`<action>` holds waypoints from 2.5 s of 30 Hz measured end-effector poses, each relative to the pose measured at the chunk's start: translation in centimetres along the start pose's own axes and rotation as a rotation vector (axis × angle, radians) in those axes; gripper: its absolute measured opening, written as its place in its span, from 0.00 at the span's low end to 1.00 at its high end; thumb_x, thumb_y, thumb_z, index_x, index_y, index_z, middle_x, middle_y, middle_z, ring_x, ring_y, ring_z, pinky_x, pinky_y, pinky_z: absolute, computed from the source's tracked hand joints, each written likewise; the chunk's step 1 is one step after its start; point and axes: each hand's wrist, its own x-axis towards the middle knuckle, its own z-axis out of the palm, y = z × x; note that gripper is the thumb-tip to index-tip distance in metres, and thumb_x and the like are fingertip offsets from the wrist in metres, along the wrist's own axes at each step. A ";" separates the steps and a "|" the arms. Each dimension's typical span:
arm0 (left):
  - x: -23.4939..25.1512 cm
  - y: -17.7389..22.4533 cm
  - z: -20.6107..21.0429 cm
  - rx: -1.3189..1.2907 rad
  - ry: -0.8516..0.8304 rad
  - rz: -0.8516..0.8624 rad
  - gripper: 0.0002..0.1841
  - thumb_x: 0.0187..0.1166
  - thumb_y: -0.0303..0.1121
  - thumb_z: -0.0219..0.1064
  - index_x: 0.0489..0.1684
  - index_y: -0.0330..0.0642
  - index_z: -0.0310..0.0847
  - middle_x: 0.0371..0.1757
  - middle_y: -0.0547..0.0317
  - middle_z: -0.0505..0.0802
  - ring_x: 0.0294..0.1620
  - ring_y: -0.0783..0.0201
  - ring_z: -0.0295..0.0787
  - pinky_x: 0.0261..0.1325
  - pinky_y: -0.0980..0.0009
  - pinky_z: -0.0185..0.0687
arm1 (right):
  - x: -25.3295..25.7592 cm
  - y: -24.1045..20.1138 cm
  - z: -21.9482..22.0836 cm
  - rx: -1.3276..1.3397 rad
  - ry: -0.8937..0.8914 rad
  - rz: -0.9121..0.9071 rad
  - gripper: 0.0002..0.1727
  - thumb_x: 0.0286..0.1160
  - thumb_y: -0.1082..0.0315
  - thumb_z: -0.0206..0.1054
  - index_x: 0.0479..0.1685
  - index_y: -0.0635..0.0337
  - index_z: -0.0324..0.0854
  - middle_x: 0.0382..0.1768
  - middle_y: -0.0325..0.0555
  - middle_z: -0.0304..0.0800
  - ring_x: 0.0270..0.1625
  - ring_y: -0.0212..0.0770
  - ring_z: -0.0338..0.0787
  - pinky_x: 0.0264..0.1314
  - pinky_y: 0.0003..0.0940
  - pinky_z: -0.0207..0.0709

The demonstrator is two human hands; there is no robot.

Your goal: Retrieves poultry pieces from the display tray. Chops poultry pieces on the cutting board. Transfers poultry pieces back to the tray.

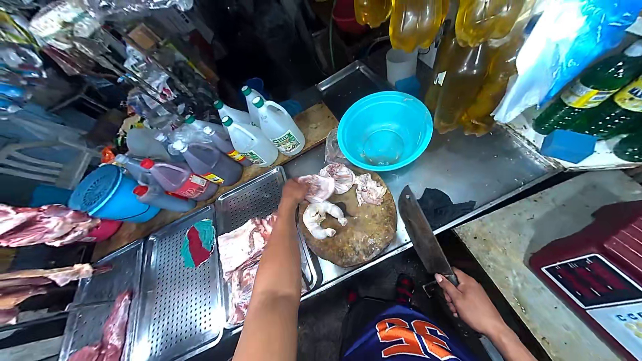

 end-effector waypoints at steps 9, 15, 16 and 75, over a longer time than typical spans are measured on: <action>-5.4 -1.8 2.4 0.385 -0.088 0.011 0.43 0.69 0.57 0.76 0.80 0.37 0.71 0.61 0.31 0.90 0.64 0.32 0.87 0.67 0.27 0.77 | 2.9 -1.3 2.8 -0.387 -0.124 0.012 0.27 0.87 0.41 0.58 0.59 0.58 0.80 0.36 0.51 0.89 0.39 0.50 0.92 0.49 0.56 0.86; -7.4 -0.2 6.6 0.764 -0.050 -0.083 0.40 0.63 0.46 0.80 0.74 0.31 0.73 0.72 0.25 0.81 0.68 0.25 0.81 0.59 0.27 0.80 | 3.3 -1.0 2.7 -0.422 -0.127 0.004 0.27 0.88 0.41 0.57 0.59 0.58 0.79 0.37 0.51 0.89 0.40 0.50 0.92 0.48 0.55 0.86; -7.1 -0.2 6.5 0.783 -0.020 -0.085 0.36 0.64 0.44 0.79 0.71 0.32 0.75 0.70 0.26 0.82 0.66 0.26 0.83 0.56 0.28 0.81 | 3.3 -1.2 2.6 -0.432 -0.129 0.000 0.27 0.88 0.41 0.57 0.59 0.58 0.79 0.38 0.52 0.89 0.40 0.51 0.92 0.49 0.55 0.86; -25.4 -13.7 12.2 -0.467 0.469 -0.080 0.35 0.53 0.33 0.88 0.62 0.29 0.80 0.53 0.47 0.91 0.55 0.62 0.90 0.65 0.63 0.86 | 2.9 -11.5 15.9 -0.847 -0.117 -0.025 0.28 0.92 0.45 0.47 0.70 0.60 0.71 0.44 0.54 0.92 0.52 0.57 0.95 0.55 0.54 0.88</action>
